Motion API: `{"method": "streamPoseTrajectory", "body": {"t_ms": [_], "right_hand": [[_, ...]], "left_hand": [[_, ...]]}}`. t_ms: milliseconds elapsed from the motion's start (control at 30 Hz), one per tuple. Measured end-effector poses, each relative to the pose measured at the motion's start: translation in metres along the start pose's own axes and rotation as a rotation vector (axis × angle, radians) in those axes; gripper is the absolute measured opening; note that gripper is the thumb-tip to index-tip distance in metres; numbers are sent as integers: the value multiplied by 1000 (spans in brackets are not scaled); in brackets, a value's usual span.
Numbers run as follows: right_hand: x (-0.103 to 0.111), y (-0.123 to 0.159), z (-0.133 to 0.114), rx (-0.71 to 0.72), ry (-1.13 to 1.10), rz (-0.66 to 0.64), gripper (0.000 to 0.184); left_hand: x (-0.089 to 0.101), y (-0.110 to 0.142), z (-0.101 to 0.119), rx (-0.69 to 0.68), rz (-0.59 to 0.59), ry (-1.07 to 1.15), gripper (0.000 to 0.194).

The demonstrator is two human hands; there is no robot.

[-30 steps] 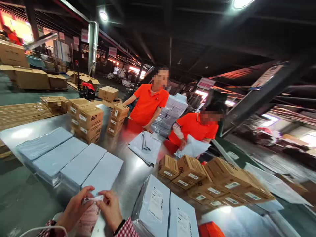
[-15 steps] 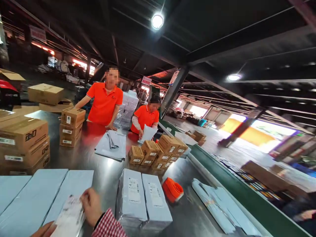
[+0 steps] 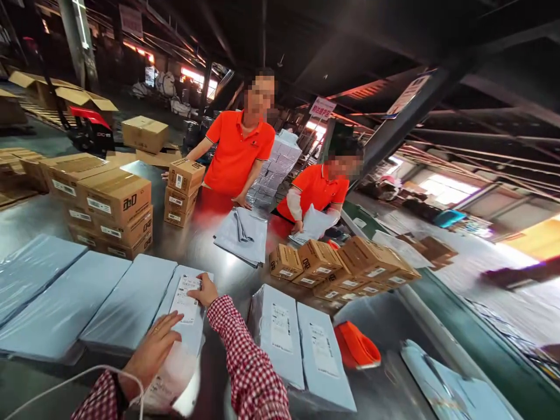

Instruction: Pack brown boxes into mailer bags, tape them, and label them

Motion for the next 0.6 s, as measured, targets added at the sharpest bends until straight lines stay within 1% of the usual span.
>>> {"method": "streamPoseTrajectory", "body": {"t_ms": [67, 100, 167, 200, 233, 267, 333, 400, 467, 500, 533, 600], "right_hand": [[-4, 2, -1, 9, 124, 14, 48], [-3, 5, -2, 13, 169, 18, 52], [1, 12, -6, 10, 288, 43, 72], [3, 15, -8, 7, 380, 73, 81], [4, 19, -10, 13, 488, 113, 86], [1, 23, -13, 34, 594, 156, 86], [-15, 31, -17, 135, 733, 197, 73], [-40, 38, -18, 254, 735, 155, 66], [-63, 42, -16, 301, 718, 85, 69], [-70, 43, -15, 302, 717, 56, 72], [-74, 45, -14, 296, 718, 37, 74], [-74, 47, -12, 295, 723, 16, 78]], "left_hand": [[-19, -4, -5, 86, -109, 2, 39], [-27, -3, -6, 117, -160, 10, 38], [-40, 3, -5, 145, -226, 20, 34], [-44, 8, -3, 148, -233, 16, 33], [-46, 13, -2, 157, -219, 5, 31], [-46, 19, -1, 166, -194, -7, 29], [-47, 27, 0, 161, -150, -24, 25], [-47, 34, -1, 135, -119, -35, 24], [-45, 39, -4, 103, -64, -48, 30], [-43, 42, -7, 98, -21, -57, 34], [-40, 47, -10, 88, 30, -66, 39], [-33, 56, -17, 74, 130, -78, 42]]}}
Point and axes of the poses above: each hand's wrist, its own y-axis away from the middle knuckle, its own x-axis out of the back of the hand, z = x × y, the point moved 3 cm from there along -y, towards the middle knuckle, and after that the axes turned 8 degrees about -x, right-handed, at the moved point
